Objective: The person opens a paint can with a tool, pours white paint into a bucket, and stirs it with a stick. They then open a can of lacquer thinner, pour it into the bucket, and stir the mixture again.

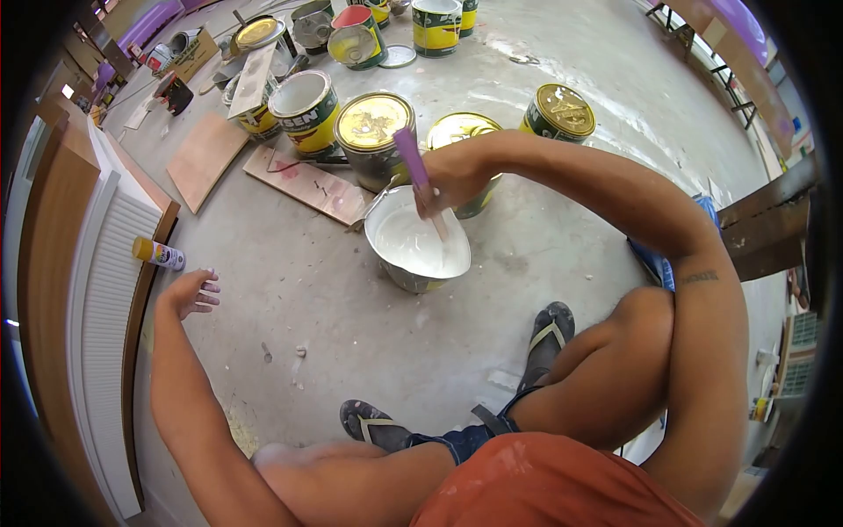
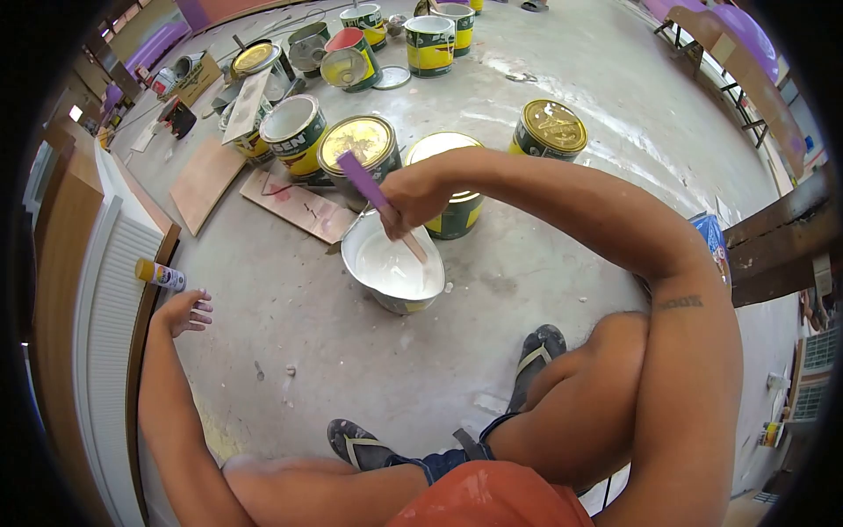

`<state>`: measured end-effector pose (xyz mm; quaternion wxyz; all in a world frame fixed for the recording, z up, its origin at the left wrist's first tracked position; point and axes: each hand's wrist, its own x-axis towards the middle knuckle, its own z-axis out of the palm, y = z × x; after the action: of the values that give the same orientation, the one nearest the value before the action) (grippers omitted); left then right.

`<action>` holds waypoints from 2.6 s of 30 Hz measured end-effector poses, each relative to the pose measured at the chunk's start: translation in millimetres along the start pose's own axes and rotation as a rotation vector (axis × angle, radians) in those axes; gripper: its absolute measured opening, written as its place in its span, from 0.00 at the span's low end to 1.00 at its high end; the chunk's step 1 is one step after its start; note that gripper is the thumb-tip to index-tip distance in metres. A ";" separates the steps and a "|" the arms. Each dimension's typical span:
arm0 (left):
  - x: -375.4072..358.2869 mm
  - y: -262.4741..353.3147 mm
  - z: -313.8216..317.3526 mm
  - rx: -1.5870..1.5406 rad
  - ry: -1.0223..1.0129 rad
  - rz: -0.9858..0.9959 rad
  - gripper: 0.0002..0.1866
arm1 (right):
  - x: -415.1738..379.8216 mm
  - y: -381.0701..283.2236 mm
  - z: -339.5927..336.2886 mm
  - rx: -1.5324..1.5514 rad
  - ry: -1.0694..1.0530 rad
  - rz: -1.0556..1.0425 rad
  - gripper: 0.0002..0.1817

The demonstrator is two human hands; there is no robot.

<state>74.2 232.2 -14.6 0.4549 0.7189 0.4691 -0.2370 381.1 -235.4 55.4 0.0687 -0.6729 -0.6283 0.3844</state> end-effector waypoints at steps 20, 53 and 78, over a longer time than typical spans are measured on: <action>16.2 2.6 -2.6 0.004 -0.049 -0.009 0.22 | 32.7 11.5 37.1 0.036 0.366 -0.333 0.08; 2.4 6.0 2.7 0.015 -0.003 -0.002 0.22 | -6.5 -5.4 14.1 0.221 0.018 -0.114 0.15; 10.3 2.8 -1.7 0.018 -0.029 -0.032 0.24 | -124.4 84.7 -64.0 1.038 0.865 -0.055 0.13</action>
<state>81.2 238.0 -20.5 0.4517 0.7117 0.4716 -0.2589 497.5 -339.2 104.7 0.6381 -0.6297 -0.2948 0.3306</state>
